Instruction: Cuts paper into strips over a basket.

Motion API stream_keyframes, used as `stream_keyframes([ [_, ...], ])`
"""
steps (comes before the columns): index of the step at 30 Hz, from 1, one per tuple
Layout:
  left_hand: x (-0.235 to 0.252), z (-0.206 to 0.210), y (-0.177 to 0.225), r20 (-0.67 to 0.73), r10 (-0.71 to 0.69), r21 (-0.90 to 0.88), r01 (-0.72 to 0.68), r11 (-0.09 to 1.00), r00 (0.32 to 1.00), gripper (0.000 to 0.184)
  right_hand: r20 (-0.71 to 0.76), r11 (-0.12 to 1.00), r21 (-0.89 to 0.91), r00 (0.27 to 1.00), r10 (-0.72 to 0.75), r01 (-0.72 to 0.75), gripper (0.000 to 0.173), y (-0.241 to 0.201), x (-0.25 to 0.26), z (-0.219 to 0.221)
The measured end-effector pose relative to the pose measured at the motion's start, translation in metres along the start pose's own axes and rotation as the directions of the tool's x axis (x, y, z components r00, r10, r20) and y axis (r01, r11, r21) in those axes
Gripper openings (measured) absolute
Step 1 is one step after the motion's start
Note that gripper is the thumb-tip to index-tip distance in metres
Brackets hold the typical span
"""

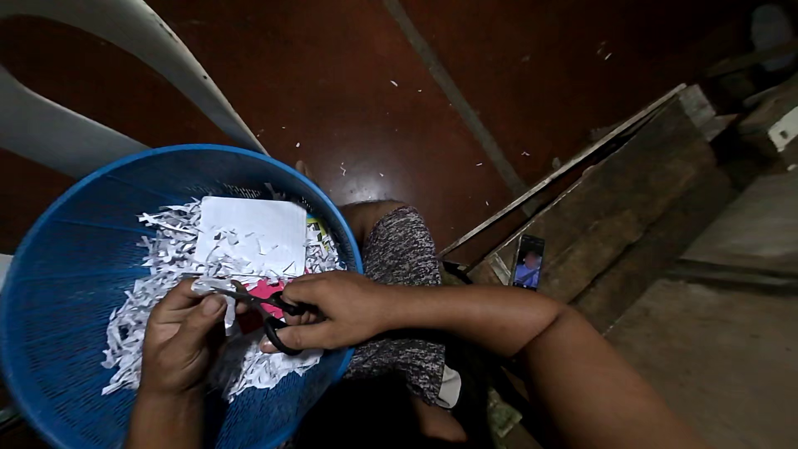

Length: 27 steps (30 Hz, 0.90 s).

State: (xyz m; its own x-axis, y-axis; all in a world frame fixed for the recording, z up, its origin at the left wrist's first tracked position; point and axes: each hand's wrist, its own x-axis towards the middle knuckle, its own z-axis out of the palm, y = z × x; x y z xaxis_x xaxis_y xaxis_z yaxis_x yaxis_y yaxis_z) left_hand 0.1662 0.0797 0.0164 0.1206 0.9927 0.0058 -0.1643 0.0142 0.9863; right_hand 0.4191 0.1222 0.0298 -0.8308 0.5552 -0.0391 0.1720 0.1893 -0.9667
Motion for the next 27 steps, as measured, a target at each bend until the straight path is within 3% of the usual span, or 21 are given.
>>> stream_keyframes([
  [27, -0.0010, -0.0003, 0.0000, 0.006, 0.001, 0.002, -0.001, 1.000, 1.000, 0.023, -0.014, 1.000, 0.004, 1.000, 0.002, -0.002, 0.041, 0.0003, -0.0006, 0.0015],
])
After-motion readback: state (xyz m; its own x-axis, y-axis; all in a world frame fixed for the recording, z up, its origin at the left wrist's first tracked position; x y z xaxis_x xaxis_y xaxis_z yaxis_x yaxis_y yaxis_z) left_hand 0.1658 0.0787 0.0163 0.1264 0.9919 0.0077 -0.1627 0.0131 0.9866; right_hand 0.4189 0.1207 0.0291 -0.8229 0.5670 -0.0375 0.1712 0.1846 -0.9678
